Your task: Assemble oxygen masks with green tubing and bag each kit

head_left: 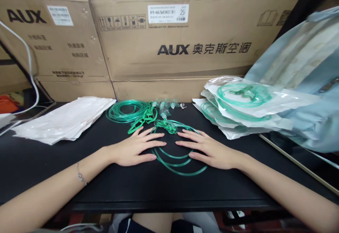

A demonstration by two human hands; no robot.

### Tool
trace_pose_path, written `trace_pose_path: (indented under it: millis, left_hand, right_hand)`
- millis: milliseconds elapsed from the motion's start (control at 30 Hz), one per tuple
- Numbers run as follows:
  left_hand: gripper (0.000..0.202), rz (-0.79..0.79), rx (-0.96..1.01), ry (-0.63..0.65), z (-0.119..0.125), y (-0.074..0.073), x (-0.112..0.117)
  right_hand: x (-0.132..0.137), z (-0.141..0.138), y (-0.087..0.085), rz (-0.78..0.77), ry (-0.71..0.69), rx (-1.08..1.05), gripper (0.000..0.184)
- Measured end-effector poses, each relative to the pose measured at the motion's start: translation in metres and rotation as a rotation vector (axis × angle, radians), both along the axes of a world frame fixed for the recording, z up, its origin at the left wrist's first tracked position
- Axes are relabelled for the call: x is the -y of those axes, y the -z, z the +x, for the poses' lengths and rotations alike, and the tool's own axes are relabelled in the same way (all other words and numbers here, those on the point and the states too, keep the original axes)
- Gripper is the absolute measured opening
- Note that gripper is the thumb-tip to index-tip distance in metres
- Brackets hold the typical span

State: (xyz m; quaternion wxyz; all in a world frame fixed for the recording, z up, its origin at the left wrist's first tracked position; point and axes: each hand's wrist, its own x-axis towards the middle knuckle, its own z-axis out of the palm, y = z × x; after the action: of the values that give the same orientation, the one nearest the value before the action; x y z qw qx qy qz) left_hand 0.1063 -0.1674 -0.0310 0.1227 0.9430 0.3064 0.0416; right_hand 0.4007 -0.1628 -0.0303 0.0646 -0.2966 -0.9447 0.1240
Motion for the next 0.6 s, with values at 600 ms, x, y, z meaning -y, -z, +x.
trace_pose_path:
  millis: [600]
  left_hand:
    - [0.047, -0.002, 0.012, -0.049, 0.0014, 0.0015, 0.0017]
  right_hand:
    - [-0.0007, 0.0008, -0.002, 0.003, -0.009, 0.055, 0.046]
